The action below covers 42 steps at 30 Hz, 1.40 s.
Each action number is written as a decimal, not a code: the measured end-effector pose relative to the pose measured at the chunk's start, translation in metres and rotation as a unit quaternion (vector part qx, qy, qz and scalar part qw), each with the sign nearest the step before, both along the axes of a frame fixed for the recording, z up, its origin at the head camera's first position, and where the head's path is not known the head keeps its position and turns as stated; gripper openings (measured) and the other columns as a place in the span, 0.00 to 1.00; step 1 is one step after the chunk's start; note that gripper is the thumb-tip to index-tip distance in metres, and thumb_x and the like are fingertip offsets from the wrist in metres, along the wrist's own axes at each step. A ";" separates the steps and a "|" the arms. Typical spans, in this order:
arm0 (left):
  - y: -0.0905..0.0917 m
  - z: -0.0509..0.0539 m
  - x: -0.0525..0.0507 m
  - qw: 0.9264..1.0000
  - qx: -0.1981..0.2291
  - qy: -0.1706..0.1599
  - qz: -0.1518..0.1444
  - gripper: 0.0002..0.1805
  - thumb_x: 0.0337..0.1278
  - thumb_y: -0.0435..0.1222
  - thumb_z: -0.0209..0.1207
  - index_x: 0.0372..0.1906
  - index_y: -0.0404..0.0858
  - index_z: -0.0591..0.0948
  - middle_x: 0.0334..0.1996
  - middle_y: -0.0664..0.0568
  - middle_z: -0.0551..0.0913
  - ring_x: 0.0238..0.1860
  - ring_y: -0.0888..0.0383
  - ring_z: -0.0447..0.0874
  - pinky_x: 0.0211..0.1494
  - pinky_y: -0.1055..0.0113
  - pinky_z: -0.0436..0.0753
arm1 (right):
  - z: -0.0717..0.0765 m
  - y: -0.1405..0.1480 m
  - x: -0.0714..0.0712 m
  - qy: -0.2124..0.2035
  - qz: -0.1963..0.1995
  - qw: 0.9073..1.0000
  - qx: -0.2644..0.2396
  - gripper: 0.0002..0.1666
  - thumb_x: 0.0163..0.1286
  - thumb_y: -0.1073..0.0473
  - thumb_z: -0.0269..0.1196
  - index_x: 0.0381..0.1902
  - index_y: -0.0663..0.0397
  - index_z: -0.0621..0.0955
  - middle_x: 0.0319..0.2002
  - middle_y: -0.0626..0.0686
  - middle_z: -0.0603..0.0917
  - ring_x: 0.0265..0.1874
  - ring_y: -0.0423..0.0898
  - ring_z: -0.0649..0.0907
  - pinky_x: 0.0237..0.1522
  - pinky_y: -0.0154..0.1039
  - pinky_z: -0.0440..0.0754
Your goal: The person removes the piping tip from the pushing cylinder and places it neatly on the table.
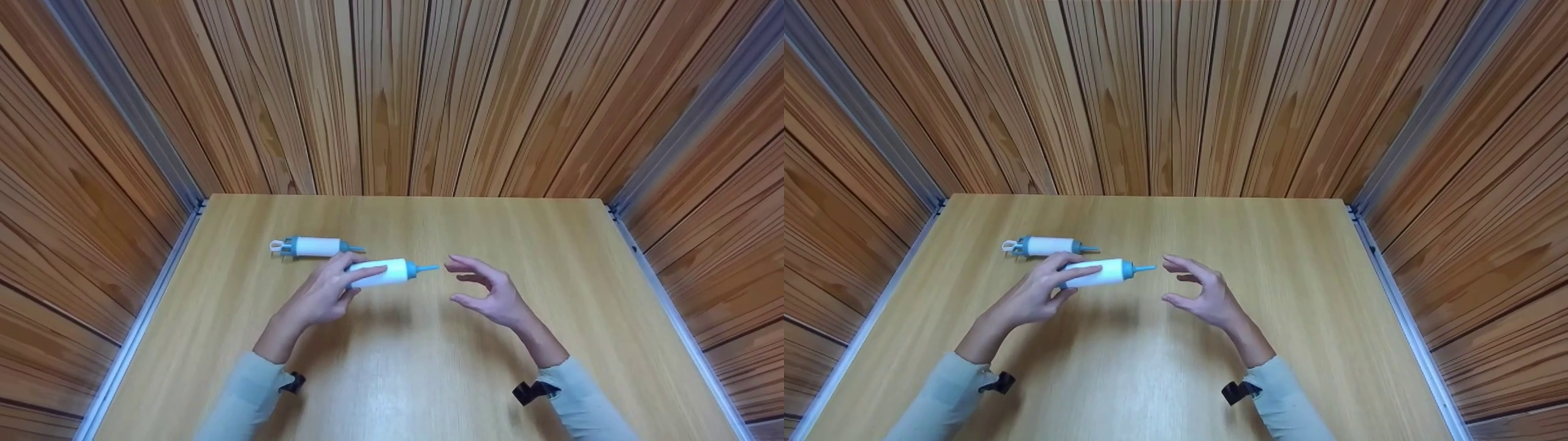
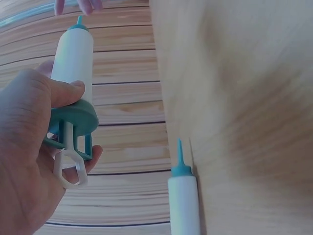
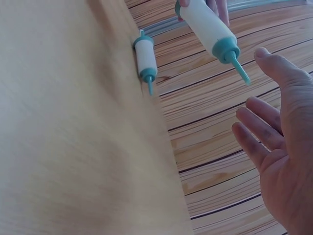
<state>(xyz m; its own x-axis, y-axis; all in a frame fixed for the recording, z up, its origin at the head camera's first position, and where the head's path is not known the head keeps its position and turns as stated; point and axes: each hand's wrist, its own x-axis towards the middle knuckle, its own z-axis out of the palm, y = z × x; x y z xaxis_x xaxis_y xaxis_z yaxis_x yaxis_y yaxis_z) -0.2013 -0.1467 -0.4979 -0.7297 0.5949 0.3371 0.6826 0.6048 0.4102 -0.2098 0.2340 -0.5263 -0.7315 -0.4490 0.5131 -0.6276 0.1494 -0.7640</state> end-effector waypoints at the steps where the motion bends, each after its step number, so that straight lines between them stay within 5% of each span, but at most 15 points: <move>1: 0.002 0.001 0.001 1.000 -0.002 0.005 -0.001 0.36 0.72 0.28 0.71 0.78 0.58 0.82 0.74 0.44 0.83 0.73 0.41 0.83 0.74 0.40 0.87 | 0.002 -0.001 0.000 -0.002 -0.001 1.000 0.001 0.41 0.64 0.79 0.76 0.75 0.72 0.77 0.64 0.75 0.88 0.68 0.35 0.88 0.68 0.30 0.88; 11: 0.014 0.008 0.003 0.999 -0.030 0.019 -0.014 0.37 0.72 0.31 0.73 0.79 0.61 0.81 0.70 0.45 0.84 0.69 0.43 0.83 0.71 0.43 0.87 | 0.013 -0.012 0.005 -0.009 -0.002 1.000 -0.003 0.42 0.65 0.78 0.77 0.76 0.69 0.78 0.64 0.71 0.89 0.67 0.36 0.89 0.66 0.31 0.89; 24: 0.029 0.015 0.004 0.999 -0.009 -0.007 -0.030 0.37 0.73 0.30 0.72 0.79 0.62 0.80 0.71 0.46 0.83 0.69 0.43 0.82 0.76 0.39 0.83 | 0.014 -0.021 0.003 -0.019 -0.009 1.000 -0.013 0.37 0.65 0.79 0.76 0.72 0.68 0.82 0.62 0.73 0.89 0.63 0.31 0.89 0.64 0.32 0.90; 34: 0.034 0.015 0.011 0.998 -0.006 0.027 -0.052 0.36 0.71 0.26 0.71 0.77 0.58 0.83 0.68 0.45 0.85 0.66 0.44 0.84 0.70 0.41 0.86 | 0.015 -0.027 0.009 -0.032 -0.026 0.999 0.001 0.22 0.70 0.76 0.74 0.61 0.69 0.88 0.54 0.69 0.93 0.55 0.30 0.90 0.61 0.27 0.89; 42: 0.035 0.016 0.014 0.998 0.006 0.039 -0.050 0.36 0.70 0.25 0.72 0.76 0.57 0.84 0.68 0.45 0.86 0.66 0.44 0.85 0.69 0.40 0.86 | 0.016 -0.030 0.010 -0.032 -0.017 0.999 -0.001 0.19 0.73 0.75 0.72 0.61 0.69 0.86 0.53 0.69 0.91 0.53 0.31 0.89 0.61 0.26 0.88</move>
